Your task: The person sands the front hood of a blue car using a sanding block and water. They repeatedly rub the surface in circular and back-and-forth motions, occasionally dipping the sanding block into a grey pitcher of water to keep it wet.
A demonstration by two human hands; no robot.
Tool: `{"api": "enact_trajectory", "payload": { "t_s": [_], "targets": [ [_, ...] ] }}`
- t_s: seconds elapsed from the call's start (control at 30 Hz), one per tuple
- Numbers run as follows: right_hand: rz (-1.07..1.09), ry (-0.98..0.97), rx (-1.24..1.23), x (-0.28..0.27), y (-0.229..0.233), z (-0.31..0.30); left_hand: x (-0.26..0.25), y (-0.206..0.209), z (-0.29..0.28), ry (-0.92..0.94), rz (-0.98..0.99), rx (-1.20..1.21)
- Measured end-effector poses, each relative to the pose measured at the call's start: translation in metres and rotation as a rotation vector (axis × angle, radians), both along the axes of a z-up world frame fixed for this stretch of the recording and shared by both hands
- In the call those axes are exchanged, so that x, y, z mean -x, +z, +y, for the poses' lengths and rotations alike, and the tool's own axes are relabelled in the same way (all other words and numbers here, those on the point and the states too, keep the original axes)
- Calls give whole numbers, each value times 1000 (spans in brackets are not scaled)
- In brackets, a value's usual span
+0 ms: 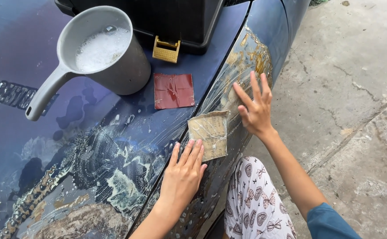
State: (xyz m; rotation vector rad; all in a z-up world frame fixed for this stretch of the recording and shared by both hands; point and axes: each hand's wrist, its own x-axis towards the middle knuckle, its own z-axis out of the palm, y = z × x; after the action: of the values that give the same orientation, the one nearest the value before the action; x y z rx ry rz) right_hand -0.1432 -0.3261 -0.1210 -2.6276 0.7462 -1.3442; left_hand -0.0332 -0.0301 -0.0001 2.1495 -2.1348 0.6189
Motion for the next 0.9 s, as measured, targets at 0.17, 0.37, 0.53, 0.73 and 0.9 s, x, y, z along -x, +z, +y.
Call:
{"api": "enact_trajectory", "payload": {
  "t_s": [0.17,0.37,0.53,0.73,0.9],
  "targets": [
    [-11,73,61,6,6,17,-2,-5,1,9,-7,-52],
    [1,47,119,3,14,10,-1,-5,2,1,7,-41],
    [-6,-1,107,-3,14,5,-3,-8,1,-2,12,-50],
    [3,34,172,-2,8,7,-3,-7,2,-12,-6,-17],
    [25,-17,83,-4,9,14,-4,-7,2,-14,25,-21]
  ]
}}
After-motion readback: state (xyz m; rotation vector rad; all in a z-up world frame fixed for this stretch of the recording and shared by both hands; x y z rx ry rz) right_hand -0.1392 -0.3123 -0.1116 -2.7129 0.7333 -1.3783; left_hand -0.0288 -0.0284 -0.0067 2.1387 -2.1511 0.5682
